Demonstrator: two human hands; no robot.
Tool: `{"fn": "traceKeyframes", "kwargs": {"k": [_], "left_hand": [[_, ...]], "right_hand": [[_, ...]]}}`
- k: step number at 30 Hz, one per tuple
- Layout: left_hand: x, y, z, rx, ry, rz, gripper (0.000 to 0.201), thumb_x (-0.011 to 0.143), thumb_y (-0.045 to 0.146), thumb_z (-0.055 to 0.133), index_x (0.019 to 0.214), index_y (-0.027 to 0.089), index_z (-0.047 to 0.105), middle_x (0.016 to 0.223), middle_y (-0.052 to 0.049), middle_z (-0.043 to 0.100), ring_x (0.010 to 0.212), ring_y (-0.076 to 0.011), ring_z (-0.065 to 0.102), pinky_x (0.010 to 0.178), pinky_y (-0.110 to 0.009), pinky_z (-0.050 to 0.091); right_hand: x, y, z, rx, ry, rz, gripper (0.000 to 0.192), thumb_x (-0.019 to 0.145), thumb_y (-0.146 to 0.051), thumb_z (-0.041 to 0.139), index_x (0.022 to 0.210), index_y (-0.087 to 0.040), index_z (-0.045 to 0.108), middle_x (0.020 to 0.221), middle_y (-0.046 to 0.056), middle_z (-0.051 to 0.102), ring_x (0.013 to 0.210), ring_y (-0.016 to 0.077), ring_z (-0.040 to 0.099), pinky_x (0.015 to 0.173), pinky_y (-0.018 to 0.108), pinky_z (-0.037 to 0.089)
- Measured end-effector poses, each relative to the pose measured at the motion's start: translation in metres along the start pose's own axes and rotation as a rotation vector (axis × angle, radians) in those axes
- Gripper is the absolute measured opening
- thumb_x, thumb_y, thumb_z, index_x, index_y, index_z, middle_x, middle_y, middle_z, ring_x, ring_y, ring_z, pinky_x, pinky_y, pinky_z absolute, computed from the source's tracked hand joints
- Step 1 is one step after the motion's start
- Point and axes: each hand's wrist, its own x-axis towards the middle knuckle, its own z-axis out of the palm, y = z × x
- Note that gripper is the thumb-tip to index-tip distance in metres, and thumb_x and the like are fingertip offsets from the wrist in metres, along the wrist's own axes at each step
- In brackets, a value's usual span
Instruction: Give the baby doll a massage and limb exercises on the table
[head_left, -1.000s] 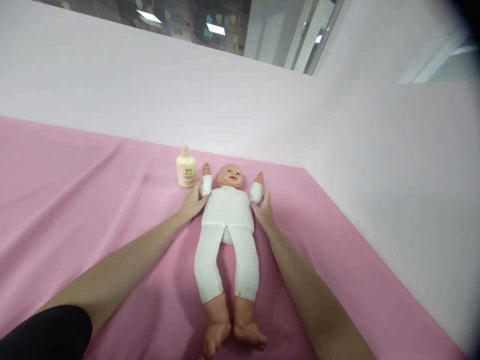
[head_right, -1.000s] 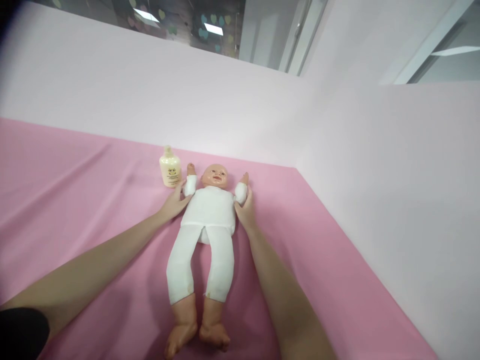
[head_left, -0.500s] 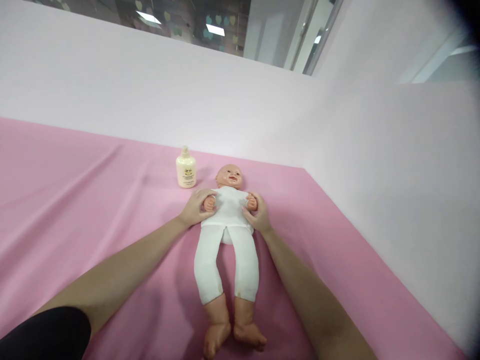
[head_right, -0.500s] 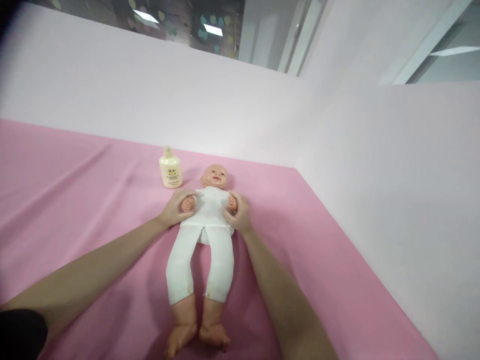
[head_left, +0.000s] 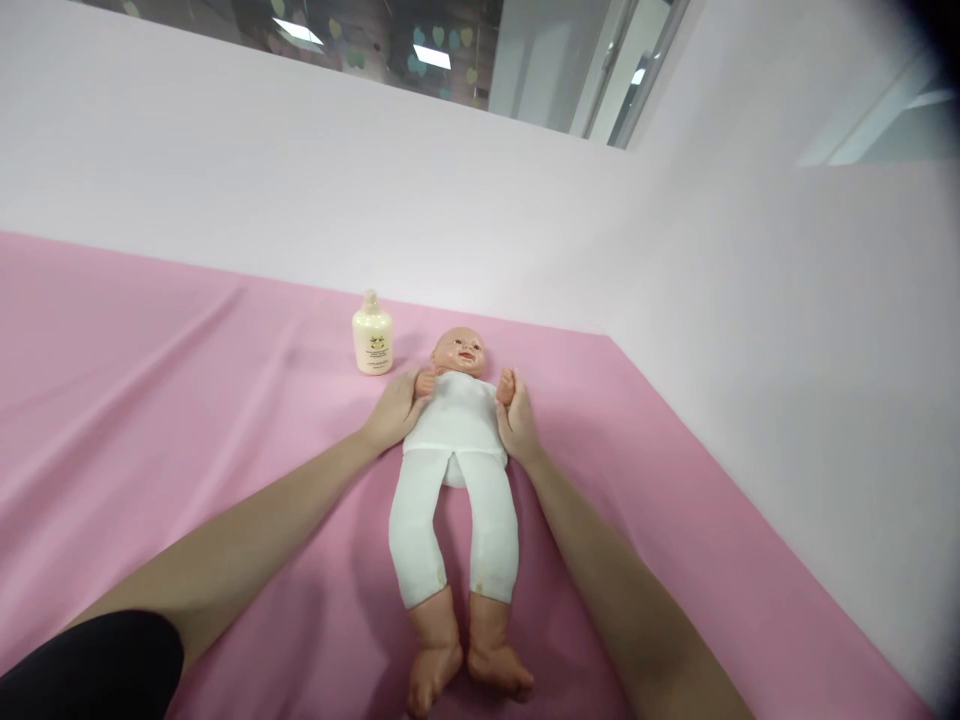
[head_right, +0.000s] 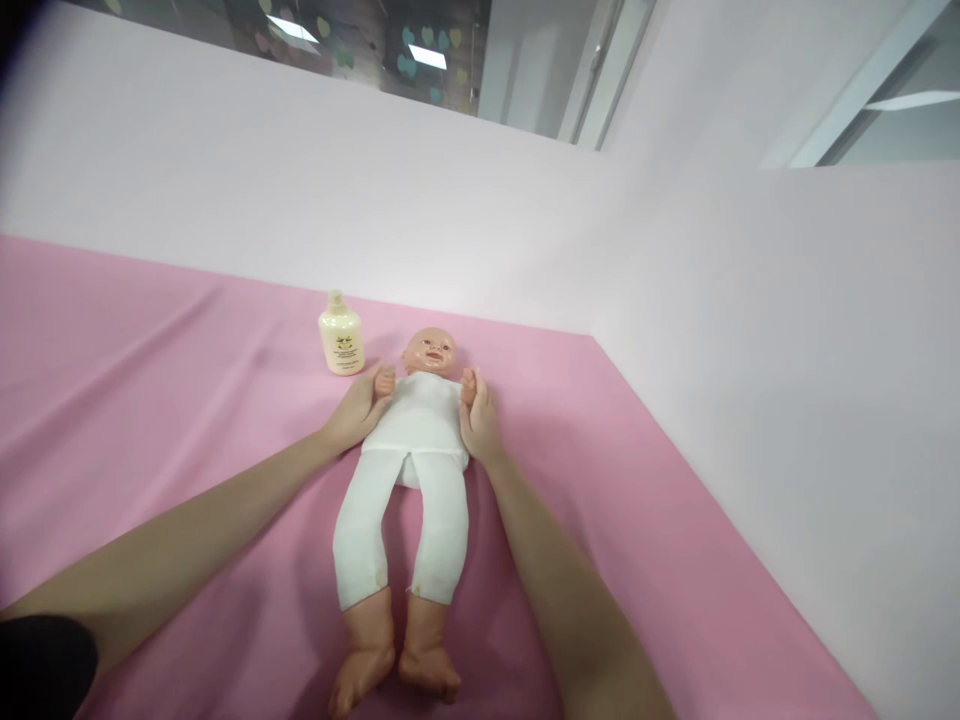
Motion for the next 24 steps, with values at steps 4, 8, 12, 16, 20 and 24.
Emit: {"fn": "traceKeyframes", "kwargs": {"k": [4, 8, 12, 16, 20, 24], "left_hand": [[0.003, -0.01, 0.006, 0.026, 0.104, -0.041, 0.065, 0.09, 0.024, 0.032, 0.146, 0.007, 0.004, 0.148, -0.021, 0.026, 0.136, -0.0296, 0.029, 0.108, -0.048, 0.029], [0.004, -0.018, 0.009, 0.072, 0.049, -0.061, 0.068, 0.089, 0.022, 0.032, 0.147, 0.007, 0.0, 0.153, -0.019, 0.011, 0.141, -0.0303, 0.017, 0.11, -0.048, 0.026], [0.003, -0.02, 0.008, 0.138, -0.071, -0.127, 0.062, 0.089, 0.023, 0.031, 0.146, 0.005, 0.013, 0.152, -0.02, 0.016, 0.14, -0.0309, 0.02, 0.11, -0.047, 0.027], [0.002, -0.021, 0.008, 0.217, -0.109, -0.198, 0.059, 0.09, 0.027, 0.032, 0.145, 0.009, 0.02, 0.151, -0.019, 0.022, 0.137, -0.0324, 0.026, 0.107, -0.05, 0.03], [0.002, -0.021, 0.009, 0.267, -0.13, -0.235, 0.057, 0.091, 0.029, 0.031, 0.144, 0.009, 0.024, 0.15, -0.02, 0.024, 0.136, -0.0327, 0.029, 0.107, -0.049, 0.03], [0.003, -0.022, 0.008, 0.254, -0.144, -0.284, 0.055, 0.092, 0.035, 0.03, 0.142, 0.012, 0.032, 0.143, -0.017, 0.038, 0.13, -0.0343, 0.038, 0.103, -0.051, 0.032]], "right_hand": [[0.003, 0.011, 0.004, -0.054, 0.013, 0.046, 0.063, 0.092, -0.027, 0.027, 0.147, -0.014, 0.0, 0.153, 0.014, 0.015, 0.142, 0.0247, 0.013, 0.113, 0.051, 0.023], [0.003, 0.023, 0.005, -0.08, -0.03, 0.067, 0.066, 0.09, -0.022, 0.027, 0.148, -0.02, -0.004, 0.155, 0.009, 0.01, 0.143, 0.0231, 0.011, 0.112, 0.052, 0.024], [0.003, 0.032, 0.008, -0.087, -0.058, 0.11, 0.068, 0.089, -0.022, 0.028, 0.147, -0.021, -0.007, 0.155, 0.008, 0.008, 0.144, 0.0214, 0.009, 0.112, 0.053, 0.023], [0.003, 0.038, 0.01, -0.097, -0.073, 0.219, 0.066, 0.088, -0.026, 0.031, 0.148, -0.013, 0.007, 0.154, 0.014, 0.01, 0.144, 0.0261, 0.008, 0.112, 0.054, 0.023], [0.003, 0.041, 0.01, -0.105, -0.059, 0.272, 0.06, 0.087, -0.03, 0.035, 0.144, -0.012, 0.026, 0.151, 0.016, 0.023, 0.141, 0.0281, 0.018, 0.111, 0.053, 0.025], [0.004, 0.041, 0.007, -0.117, -0.033, 0.311, 0.056, 0.086, -0.034, 0.039, 0.139, -0.016, 0.037, 0.14, 0.014, 0.041, 0.134, 0.0279, 0.034, 0.109, 0.05, 0.029]]}}
